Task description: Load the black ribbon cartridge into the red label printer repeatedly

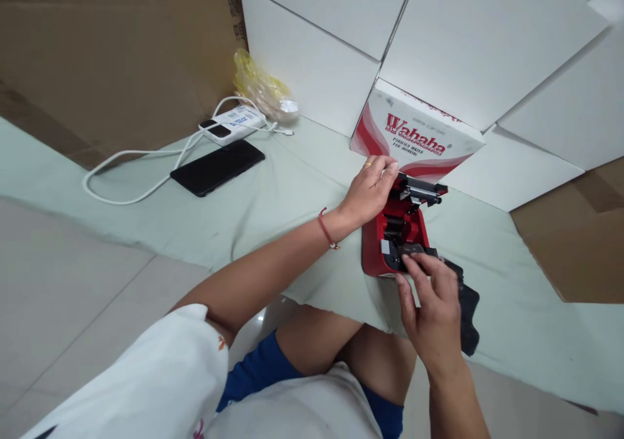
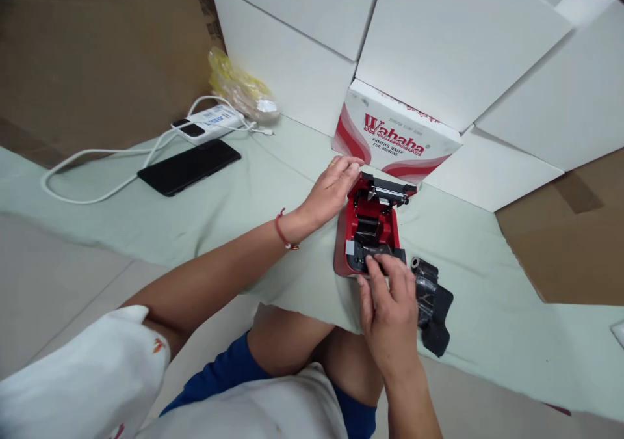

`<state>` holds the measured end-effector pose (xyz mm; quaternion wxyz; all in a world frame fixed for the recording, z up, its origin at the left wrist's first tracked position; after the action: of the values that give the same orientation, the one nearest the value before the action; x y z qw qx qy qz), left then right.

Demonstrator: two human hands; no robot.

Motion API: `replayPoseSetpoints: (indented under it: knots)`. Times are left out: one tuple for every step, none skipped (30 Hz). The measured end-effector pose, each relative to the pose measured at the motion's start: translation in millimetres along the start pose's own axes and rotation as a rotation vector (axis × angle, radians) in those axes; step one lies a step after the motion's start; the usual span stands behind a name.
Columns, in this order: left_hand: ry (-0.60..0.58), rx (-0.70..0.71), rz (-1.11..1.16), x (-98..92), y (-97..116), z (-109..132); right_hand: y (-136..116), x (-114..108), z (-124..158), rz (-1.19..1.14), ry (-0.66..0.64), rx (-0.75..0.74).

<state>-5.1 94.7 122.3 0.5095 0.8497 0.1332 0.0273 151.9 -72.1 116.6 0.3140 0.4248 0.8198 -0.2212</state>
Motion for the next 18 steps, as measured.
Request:
replayPoseSetpoints:
  knots:
    - [0.004, 0.001, 0.001, 0.5, 0, 2, -2, 4, 0, -0.02, -0.033, -0.017]
    - [0.007, 0.005, 0.004, 0.7, 1, 5, -4, 7, 0, -0.033, -0.05, -0.025]
    - [0.009, 0.013, 0.009, 0.5, 2, 8, -5, 9, 1, -0.037, -0.056, -0.023]
    - [0.012, 0.026, 0.017, 0.0, 3, 10, -7, 11, 1, -0.032, -0.055, -0.011]
    - [0.013, 0.043, 0.029, -0.3, 5, 11, -8, 11, 2, -0.027, -0.051, 0.007]
    - [0.009, 0.06, 0.046, -0.2, 7, 13, -8, 12, 2, -0.022, -0.049, 0.027]
    - [-0.002, 0.073, 0.067, 0.4, 9, 13, -9, 13, 3, -0.017, -0.048, 0.046]
    - [-0.017, 0.078, 0.09, 1.4, 11, 13, -10, 14, 4, -0.013, -0.046, 0.061]
    - [-0.031, 0.074, 0.113, 2.3, 12, 13, -11, 15, 5, -0.012, -0.045, 0.07]
    - [-0.039, 0.064, 0.135, 2.5, 12, 14, -11, 15, 5, -0.01, -0.043, 0.075]
    - [-0.041, 0.053, 0.152, 2.0, 11, 14, -11, 16, 6, -0.008, -0.043, 0.076]
    - [-0.043, 0.048, 0.162, 1.1, 11, 16, -11, 16, 7, -0.008, -0.043, 0.078]
    - [-0.055, 0.056, 0.16, 0.7, 11, 20, -10, 17, 8, -0.01, -0.041, 0.081]
    - [-0.081, 0.087, 0.144, 1.0, 11, 26, -9, 18, 10, -0.013, -0.042, 0.085]
    - [-0.123, 0.148, 0.109, 2.3, 14, 33, -8, 19, 11, -0.015, -0.039, 0.089]
    - [-0.174, 0.228, 0.057, 4.5, 17, 42, -7, 19, 11, -0.016, -0.036, 0.092]
    - [-0.228, 0.321, -0.005, 7.2, 20, 53, -7, 20, 12, -0.015, -0.035, 0.095]
    - [-0.272, 0.415, -0.068, 9.3, 22, 63, -7, 21, 12, -0.014, -0.033, 0.096]
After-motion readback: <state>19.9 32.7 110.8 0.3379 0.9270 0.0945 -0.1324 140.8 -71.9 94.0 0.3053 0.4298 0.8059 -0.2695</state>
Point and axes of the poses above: each hand's wrist, its own z-axis away from the middle knuckle, its own x-axis out of the palm, y = z × x, the point moved 8 cm from there along -z, towards the middle knuckle, and after that the axes turned 10 degrees about y, right-handed, at the moved point
